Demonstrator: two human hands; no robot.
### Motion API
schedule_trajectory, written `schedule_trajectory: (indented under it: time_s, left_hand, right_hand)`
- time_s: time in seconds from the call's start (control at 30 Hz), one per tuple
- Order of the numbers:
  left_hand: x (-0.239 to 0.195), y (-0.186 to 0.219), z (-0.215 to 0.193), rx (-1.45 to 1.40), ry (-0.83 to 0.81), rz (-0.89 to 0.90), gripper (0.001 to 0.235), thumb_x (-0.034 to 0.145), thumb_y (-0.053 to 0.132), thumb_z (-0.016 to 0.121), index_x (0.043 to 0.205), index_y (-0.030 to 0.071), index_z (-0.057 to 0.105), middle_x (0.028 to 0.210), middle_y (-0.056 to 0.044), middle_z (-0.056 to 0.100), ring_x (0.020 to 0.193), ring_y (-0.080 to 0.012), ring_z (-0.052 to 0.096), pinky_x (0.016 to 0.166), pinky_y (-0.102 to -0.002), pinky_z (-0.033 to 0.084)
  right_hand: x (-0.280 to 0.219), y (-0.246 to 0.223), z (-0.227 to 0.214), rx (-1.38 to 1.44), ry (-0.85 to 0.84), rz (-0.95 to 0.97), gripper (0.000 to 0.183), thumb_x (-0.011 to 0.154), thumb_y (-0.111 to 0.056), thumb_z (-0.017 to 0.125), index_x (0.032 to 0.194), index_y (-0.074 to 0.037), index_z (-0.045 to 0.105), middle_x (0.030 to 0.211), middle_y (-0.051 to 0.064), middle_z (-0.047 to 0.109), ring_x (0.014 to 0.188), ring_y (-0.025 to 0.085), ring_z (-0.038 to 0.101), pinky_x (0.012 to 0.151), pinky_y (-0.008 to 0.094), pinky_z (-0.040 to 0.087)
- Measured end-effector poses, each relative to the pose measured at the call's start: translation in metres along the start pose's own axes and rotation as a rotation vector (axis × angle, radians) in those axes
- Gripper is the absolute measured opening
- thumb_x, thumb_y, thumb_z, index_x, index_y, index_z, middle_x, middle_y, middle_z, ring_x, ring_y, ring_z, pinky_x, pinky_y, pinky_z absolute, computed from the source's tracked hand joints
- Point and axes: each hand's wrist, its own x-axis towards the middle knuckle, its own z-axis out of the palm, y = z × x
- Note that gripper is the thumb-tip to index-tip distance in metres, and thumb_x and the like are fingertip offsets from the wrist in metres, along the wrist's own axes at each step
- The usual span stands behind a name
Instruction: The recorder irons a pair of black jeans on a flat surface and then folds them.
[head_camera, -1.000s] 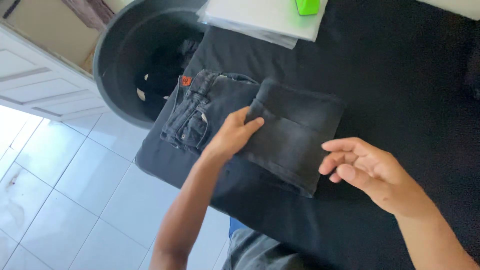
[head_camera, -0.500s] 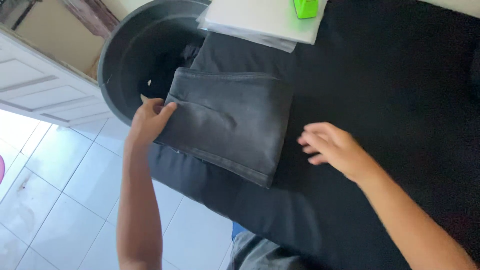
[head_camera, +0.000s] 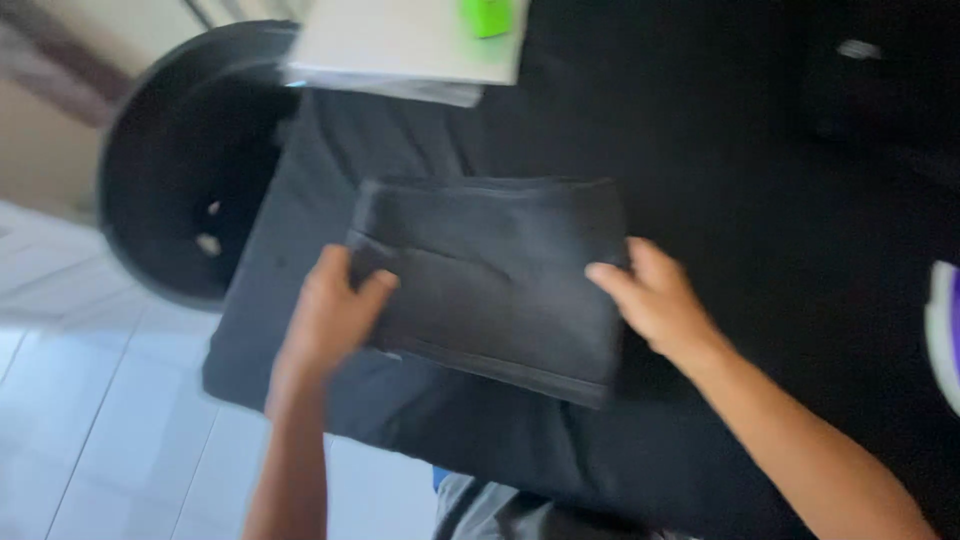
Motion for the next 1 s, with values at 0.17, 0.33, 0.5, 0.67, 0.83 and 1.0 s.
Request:
schedule_trajectory:
  time_s: [0.17,0.33,0.5,0.67,0.83,1.0]
  left_hand:
    - [-0.027,0.04,0.093,-0.118,-0.333,0.254,0.046,0.085,0.034,0.072,0.114,0.002,0.055,0.099,-0.019,0.07,0.092,-0.0295,0.072,0.077,-0.042,0.059]
    - [-0.02,0.063,0.128,0.019,-0.407,0.676,0.061,0.09,0.038,0.072,0.129,-0.001,0.047,0.12,-0.028,0.061,0.115,-0.0424,0.062,0.094,-0.047,0.051]
    - [-0.016,0.119,0.139,0.01,0.02,0.73,0.083,0.093,0.039,0.069,0.156,0.0,0.031,0.147,-0.028,0.048,0.129,-0.0452,0.053,0.1,-0.05,0.048]
    - [-0.003,0.116,0.174,0.286,0.06,0.968,0.08,0.09,0.043,0.072,0.153,0.009,0.037,0.159,-0.024,0.036,0.143,-0.0447,0.039,0.11,-0.058,0.037]
    - [0.012,0.088,0.184,0.376,-0.058,0.904,0.081,0.092,0.05,0.071,0.153,0.01,0.035,0.158,-0.025,0.028,0.143,-0.0456,0.03,0.112,-0.058,0.028]
    - [-0.013,0.056,0.155,-0.025,0.067,0.752,0.069,0.098,0.034,0.069,0.143,-0.01,0.041,0.141,-0.031,0.051,0.13,-0.045,0.053,0.106,-0.046,0.046]
  right_hand:
    - [-0.045,0.075,-0.128,-0.256,0.256,0.234,0.043,0.093,-0.024,0.066,0.129,-0.002,0.062,0.104,0.019,0.075,0.088,0.028,0.076,0.076,0.042,0.062]
    - [-0.072,0.095,-0.185,-0.62,0.369,0.358,0.05,0.1,-0.036,0.067,0.135,-0.001,0.06,0.109,0.023,0.074,0.094,0.034,0.075,0.08,0.049,0.062]
    - [-0.052,0.04,-0.153,-0.63,0.625,-0.122,0.056,0.1,-0.036,0.058,0.149,-0.01,0.055,0.147,0.02,0.056,0.106,0.034,0.067,0.09,0.05,0.054]
    - [0.007,0.077,-0.137,-1.236,0.484,-0.695,0.041,0.095,-0.047,0.065,0.12,-0.015,0.072,0.129,0.006,0.068,0.129,0.034,0.058,0.111,0.049,0.043]
    - [0.019,0.09,-0.137,-1.129,0.408,-0.631,0.04,0.098,-0.049,0.066,0.111,-0.013,0.077,0.128,0.004,0.07,0.128,0.031,0.058,0.109,0.047,0.045]
    - [0.021,0.081,-0.136,-1.117,0.313,-0.477,0.041,0.094,-0.046,0.068,0.11,-0.01,0.076,0.129,0.011,0.069,0.124,0.033,0.057,0.104,0.049,0.043]
